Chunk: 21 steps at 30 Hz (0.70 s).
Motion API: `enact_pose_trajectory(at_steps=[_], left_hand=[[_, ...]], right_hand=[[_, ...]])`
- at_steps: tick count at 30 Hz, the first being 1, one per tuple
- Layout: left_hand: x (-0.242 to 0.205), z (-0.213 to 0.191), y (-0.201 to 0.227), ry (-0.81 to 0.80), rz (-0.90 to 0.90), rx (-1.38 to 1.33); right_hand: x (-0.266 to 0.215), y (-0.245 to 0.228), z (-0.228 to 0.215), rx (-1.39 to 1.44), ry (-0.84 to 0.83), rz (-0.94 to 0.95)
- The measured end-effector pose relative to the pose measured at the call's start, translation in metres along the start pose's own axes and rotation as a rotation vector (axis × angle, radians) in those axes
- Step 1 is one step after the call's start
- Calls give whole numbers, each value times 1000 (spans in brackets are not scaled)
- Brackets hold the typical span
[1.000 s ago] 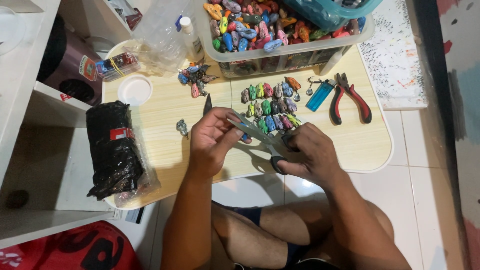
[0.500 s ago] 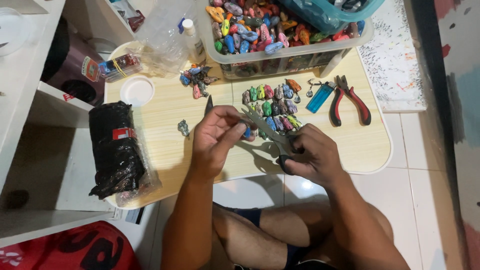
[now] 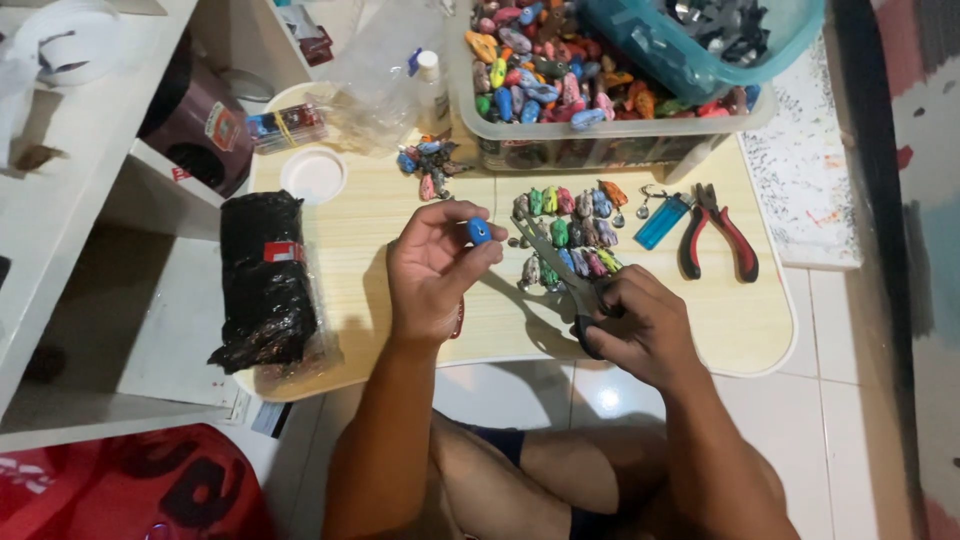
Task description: Assembling and modifying small colorful fishing lures using pliers and scissors
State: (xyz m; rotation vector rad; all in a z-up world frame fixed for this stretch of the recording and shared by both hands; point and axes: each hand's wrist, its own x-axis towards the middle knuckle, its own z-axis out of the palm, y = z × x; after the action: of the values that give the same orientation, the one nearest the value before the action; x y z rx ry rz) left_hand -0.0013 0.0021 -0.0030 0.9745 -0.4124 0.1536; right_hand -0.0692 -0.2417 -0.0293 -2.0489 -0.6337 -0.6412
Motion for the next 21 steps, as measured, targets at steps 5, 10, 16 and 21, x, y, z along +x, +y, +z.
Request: enact_pose_trajectory(at_steps=[5, 10, 16, 21], left_hand=[[1, 5, 4, 12, 74, 40], [-1, 8, 2, 12, 102, 119], [-2, 10, 1, -8, 117, 221], [-3, 11, 0, 7, 108, 245]], right_hand=[[2, -2, 1, -48, -31, 17], [3, -4, 0, -88, -35, 30], [3, -3, 0, -87, -26, 32], [2, -3, 1, -102, -14, 58]])
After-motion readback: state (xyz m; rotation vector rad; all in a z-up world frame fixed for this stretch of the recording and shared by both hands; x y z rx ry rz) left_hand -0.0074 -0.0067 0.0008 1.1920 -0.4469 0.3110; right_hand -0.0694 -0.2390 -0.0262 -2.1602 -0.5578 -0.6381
